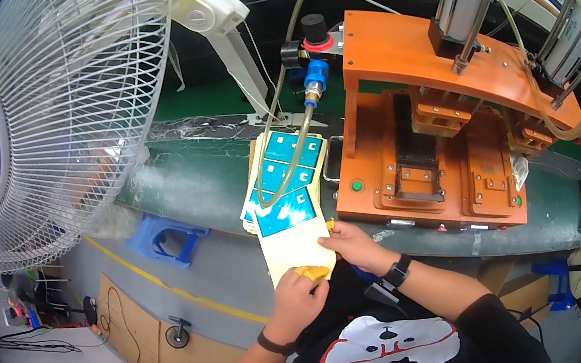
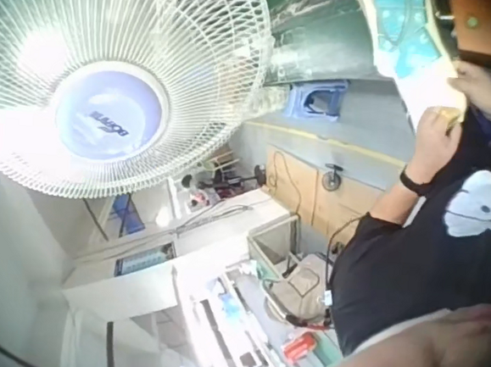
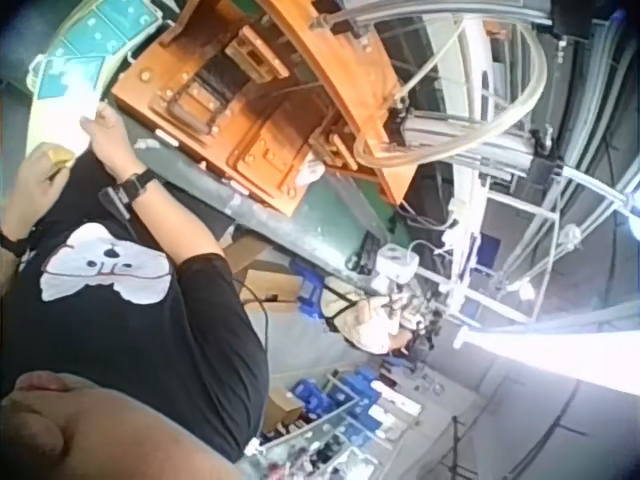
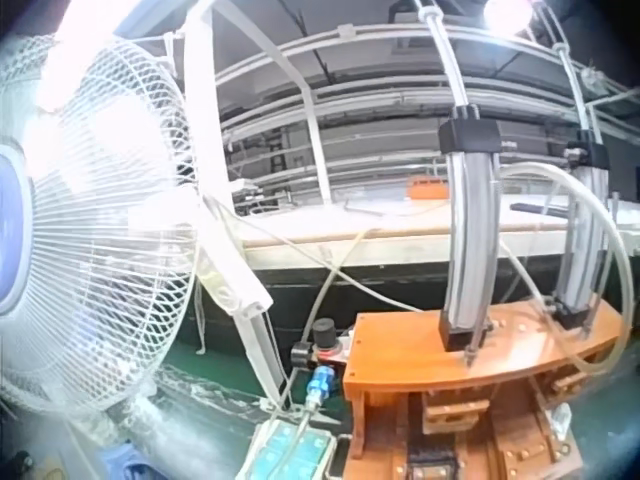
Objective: The person operates an orange press machine, repeatedly placing small blue rectangular items into the press, activating the mechanism, and removing the processed items. The person handles the items one at a time and places them into a tray.
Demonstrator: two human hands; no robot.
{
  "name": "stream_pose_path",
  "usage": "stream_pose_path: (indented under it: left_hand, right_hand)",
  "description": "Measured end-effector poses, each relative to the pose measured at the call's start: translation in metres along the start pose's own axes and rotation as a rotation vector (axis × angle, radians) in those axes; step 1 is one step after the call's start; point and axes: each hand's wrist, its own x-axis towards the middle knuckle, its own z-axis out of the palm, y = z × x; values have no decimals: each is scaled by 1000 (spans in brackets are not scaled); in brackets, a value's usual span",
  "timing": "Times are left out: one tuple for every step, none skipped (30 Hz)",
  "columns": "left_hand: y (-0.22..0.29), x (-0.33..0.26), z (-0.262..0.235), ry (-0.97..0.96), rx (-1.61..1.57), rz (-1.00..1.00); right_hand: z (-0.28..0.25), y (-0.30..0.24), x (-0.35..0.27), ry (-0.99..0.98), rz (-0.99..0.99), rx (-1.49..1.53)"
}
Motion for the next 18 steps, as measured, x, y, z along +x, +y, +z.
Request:
stream_pose_path:
  left_hand:
    - [4,-2,3,-56,-26,8]
    - [9,-4,3,-65,-51,27]
    - [13,-5,2,-73,-75,46]
    - [19,2,0,-78,-98,70]
    - [16,5,3,-27,-125,71]
    - [10,6,7,23,-153,71]
    - [7,10,8,74,-179,73]
    - [6,16,8,127,-101,71]
    - [6,21,9,140,-113,53]
    - [7,28,10,150,-126,42]
    - [8,33,12,160,-139,33]
    - [9,36,13,168,-163,43]
    - [13,38,13,172,-184,51]
    - [18,40,12,176,-207,60]
    - [23,42,10,179,-230,68]
    - [35,48,10,251,-266,82]
    - [36,48,11,229,-304,53]
    - [36,45,12,206,-341,24]
  right_hand:
    - [5,3,1,-9,-86,18]
    - [5,3,-1,27,-31,17]
    - [5,2,-5,37,-16,-46]
    - [5,-2,-7,46,-6,-111]
    - [6,-5,-11,54,4,-175]
    - [8,-8,-19,68,-46,-228]
    - [11,-14,-27,60,-127,-316]
    - [14,-20,-35,48,-209,-404]
    - [17,-26,-44,36,-290,-492]
    - [17,-32,-53,41,-343,-611]
    - [19,-39,-60,28,-403,-655]
    - [21,-45,-68,17,-462,-700]
    - [22,-50,-75,6,-520,-742]
    - [19,-55,-81,-13,-493,-807]
    - [17,-58,-87,-19,-491,-848]
    - [14,-60,-92,-21,-485,-887]
    - [11,-62,-98,-22,-479,-927]
    - [9,-63,-103,-11,-503,-928]
